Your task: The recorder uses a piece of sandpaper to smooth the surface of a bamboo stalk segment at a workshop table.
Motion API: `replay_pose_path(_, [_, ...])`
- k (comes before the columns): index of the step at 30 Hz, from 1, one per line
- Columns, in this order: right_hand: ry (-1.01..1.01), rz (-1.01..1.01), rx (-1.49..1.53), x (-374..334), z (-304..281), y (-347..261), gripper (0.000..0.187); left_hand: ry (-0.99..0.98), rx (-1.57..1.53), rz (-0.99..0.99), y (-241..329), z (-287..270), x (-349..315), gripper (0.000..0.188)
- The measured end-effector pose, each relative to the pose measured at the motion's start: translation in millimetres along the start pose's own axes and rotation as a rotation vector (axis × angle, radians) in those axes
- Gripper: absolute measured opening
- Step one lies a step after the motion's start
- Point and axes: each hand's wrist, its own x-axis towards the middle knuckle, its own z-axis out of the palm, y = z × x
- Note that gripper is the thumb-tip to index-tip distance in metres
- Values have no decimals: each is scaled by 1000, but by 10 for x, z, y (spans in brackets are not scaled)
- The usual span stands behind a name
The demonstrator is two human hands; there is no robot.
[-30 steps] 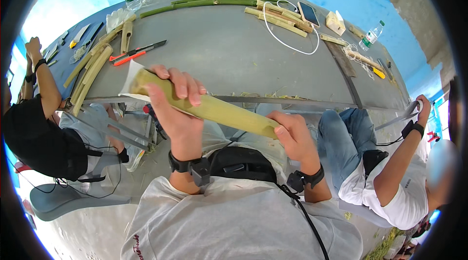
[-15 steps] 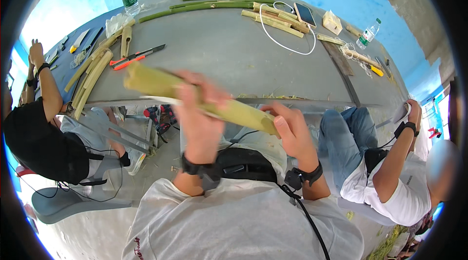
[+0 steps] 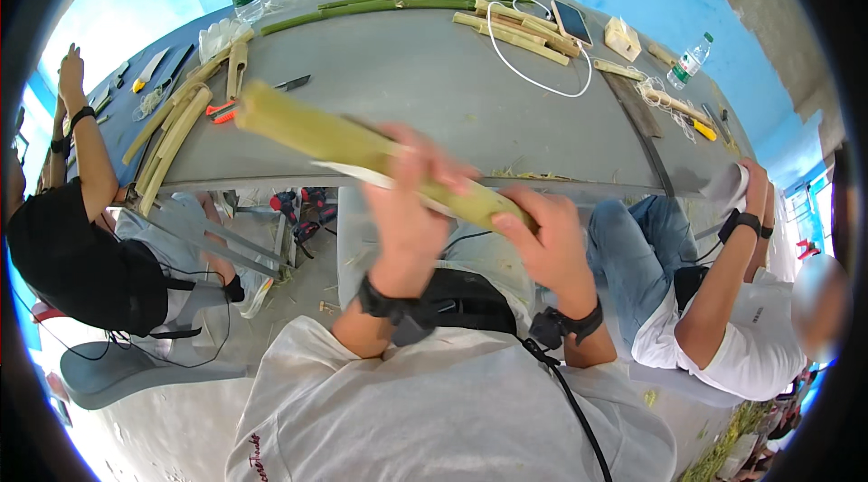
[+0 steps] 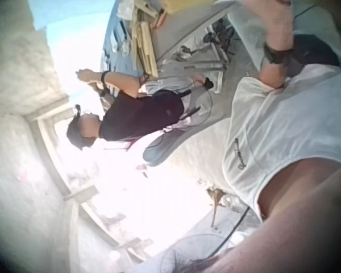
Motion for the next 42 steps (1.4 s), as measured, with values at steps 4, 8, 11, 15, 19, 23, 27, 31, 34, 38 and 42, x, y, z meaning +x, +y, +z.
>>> replay_pose_path(4, [-18, 83, 149, 9, 67, -6, 29, -54, -119, -37, -74, -31, -12, 28])
replay_pose_path(8, [-53, 28, 10, -140, -102, 199, 30, 152, -242, 61, 422, -286, 242, 25])
replay_pose_path(11, [-75, 102, 14, -81, -16, 107, 31, 87, -193, 22, 174, -232, 140, 27])
replay_pose_path(15, [-5, 92, 129, -42, 138, 106, 32, -21, -37, -108, -124, 24, -51, 35])
replay_pose_path(19, [-6, -8, 30, -165, -46, 169, 33, 60, -103, 60, 401, -208, 135, 34])
replay_pose_path(23, [-53, -60, 20, -94, 21, 146, 33, -37, -192, 57, 265, -143, 27, 33])
replay_pose_path(27, [-66, -1, 118, -23, 89, 92, 33, -248, 12, 13, -126, 70, -100, 32])
replay_pose_path(31, [-27, -39, -44, -124, -78, 125, 35, 111, -115, 27, 417, -158, 111, 33])
replay_pose_path(34, [-133, 69, -23, -134, -110, 207, 36, 169, -211, 118, 448, -229, 196, 33])
replay_pose_path(38, [-31, -27, -6, -51, 170, 88, 37, -47, -34, -139, -126, 86, -86, 31])
replay_pose_path(42, [-41, -106, -64, -110, 24, 99, 42, -27, -119, 50, 184, -86, 86, 25])
